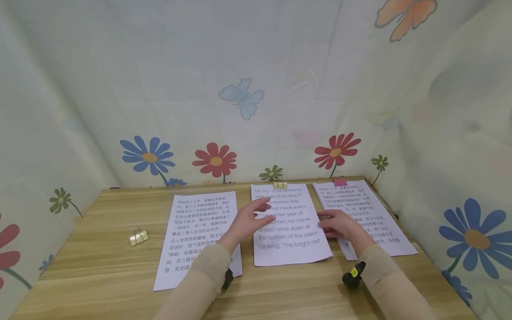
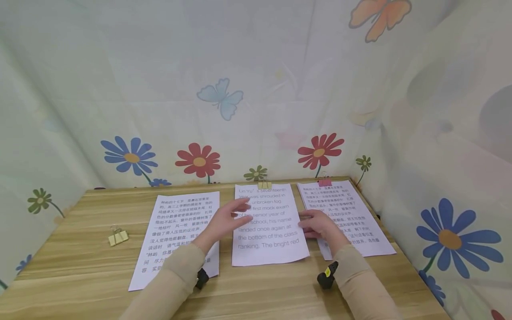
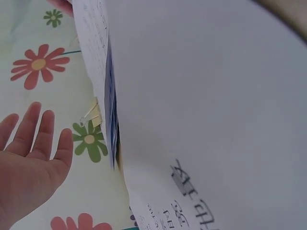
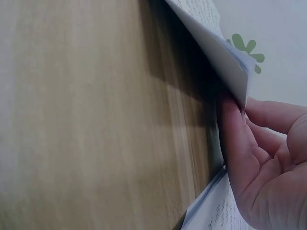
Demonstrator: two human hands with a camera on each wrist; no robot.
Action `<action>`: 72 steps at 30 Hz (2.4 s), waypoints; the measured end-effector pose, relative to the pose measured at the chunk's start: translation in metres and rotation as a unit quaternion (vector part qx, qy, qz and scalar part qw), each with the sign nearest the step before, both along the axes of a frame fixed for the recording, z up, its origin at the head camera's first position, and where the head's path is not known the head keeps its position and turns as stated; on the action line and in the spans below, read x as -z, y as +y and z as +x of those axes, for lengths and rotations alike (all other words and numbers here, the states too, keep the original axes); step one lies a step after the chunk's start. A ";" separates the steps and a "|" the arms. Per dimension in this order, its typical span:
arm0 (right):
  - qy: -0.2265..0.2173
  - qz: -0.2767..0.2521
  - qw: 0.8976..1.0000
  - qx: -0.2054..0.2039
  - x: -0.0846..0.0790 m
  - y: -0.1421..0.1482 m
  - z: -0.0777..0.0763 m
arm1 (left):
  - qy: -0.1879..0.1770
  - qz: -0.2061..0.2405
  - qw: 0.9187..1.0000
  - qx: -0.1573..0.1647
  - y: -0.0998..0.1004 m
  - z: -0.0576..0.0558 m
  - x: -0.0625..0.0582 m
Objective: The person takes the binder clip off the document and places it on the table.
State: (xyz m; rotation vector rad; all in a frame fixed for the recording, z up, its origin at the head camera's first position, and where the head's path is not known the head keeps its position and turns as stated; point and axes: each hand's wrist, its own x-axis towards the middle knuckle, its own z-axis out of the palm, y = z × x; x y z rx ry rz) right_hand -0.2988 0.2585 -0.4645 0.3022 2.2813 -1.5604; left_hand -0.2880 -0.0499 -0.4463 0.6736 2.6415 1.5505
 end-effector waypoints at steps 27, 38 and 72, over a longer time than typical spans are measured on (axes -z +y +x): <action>0.138 -0.001 0.990 0.042 0.010 -0.001 0.018 | 0.010 0.051 0.996 -0.077 0.000 -0.024 -0.029; 0.212 -0.060 0.975 0.033 -0.013 -0.003 0.030 | 0.052 0.062 0.992 -0.100 -0.014 -0.040 -0.069; 0.261 -0.143 0.954 -0.026 -0.016 -0.031 0.051 | 0.023 -0.016 0.999 -0.031 -0.042 -0.047 -0.141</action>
